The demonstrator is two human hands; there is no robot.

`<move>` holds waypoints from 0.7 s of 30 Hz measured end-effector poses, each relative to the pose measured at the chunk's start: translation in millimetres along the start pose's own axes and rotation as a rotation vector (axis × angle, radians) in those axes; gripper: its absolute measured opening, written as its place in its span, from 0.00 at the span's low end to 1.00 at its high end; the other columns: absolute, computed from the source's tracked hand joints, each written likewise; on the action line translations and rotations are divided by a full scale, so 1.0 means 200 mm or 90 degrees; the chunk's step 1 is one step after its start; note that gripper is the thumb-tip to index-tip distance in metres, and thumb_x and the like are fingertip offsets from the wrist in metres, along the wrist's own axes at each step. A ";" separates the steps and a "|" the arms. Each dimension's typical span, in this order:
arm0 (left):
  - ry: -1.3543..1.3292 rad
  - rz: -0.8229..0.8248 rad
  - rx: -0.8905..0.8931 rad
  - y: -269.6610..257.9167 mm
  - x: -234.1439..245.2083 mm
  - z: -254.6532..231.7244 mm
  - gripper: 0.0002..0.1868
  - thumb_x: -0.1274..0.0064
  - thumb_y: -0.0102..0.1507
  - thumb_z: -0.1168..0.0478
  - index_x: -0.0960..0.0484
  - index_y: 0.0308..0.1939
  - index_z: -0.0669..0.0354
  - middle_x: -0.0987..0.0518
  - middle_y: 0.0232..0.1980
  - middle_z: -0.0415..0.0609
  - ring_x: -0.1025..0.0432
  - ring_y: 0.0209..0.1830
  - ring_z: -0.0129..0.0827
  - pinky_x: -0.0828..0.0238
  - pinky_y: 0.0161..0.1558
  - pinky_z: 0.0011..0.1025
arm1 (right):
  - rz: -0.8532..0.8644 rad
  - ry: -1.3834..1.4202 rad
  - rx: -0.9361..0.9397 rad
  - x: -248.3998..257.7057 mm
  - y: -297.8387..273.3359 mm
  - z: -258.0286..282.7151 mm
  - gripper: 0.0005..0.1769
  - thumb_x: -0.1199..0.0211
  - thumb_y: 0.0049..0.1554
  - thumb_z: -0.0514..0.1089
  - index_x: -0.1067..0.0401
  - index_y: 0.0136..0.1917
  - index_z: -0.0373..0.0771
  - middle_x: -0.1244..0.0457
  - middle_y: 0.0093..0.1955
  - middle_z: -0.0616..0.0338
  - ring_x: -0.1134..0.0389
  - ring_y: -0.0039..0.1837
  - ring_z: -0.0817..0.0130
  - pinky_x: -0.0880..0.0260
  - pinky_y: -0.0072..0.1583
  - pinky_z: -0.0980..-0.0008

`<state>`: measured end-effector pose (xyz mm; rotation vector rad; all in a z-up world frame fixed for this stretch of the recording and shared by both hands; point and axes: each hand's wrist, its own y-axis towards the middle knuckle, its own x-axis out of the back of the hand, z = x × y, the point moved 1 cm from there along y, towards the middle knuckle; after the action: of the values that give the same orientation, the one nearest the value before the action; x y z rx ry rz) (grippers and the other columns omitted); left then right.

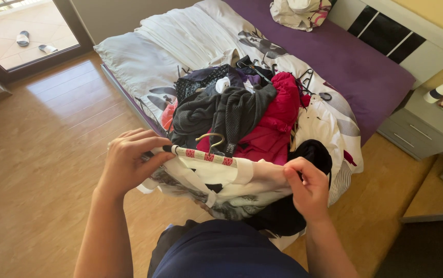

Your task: The person hangs a white patterned shirt on a hanger, then picks up a dark striped shirt from a pile on the bed and hangs it on a hanger as well.

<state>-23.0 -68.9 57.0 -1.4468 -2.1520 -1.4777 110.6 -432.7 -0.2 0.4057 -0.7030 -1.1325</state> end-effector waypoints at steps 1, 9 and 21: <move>-0.001 0.000 0.000 0.00 -0.02 0.00 0.10 0.35 0.61 0.52 0.13 0.37 0.52 0.18 0.31 0.43 0.26 0.29 0.43 0.30 0.38 0.36 | 0.000 -0.001 0.000 0.00 -0.03 -0.01 0.13 0.38 0.63 0.40 0.25 0.37 0.35 0.34 0.34 0.59 0.36 0.36 0.72 0.32 0.46 0.72; 0.015 -0.003 -0.025 0.01 -0.10 0.08 0.10 0.38 0.64 0.51 0.14 0.39 0.51 0.19 0.32 0.44 0.25 0.31 0.43 0.31 0.39 0.35 | 0.147 -0.190 0.417 -0.10 0.07 0.37 0.11 0.29 0.57 0.49 0.24 0.40 0.40 0.36 0.35 0.60 0.37 0.29 0.66 0.27 0.38 0.75; -0.026 -0.064 0.023 -0.01 -0.03 0.17 0.09 0.35 0.63 0.53 0.13 0.39 0.52 0.19 0.31 0.42 0.29 0.27 0.40 0.31 0.38 0.33 | 0.015 -0.150 0.076 0.05 0.03 0.01 0.21 0.25 0.52 0.50 0.20 0.56 0.39 0.28 0.49 0.58 0.29 0.43 0.66 0.28 0.47 0.67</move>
<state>-9.4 -47.1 34.7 -1.3889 -2.2943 -1.4448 116.3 -439.6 8.7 0.3673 -0.9829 -1.1299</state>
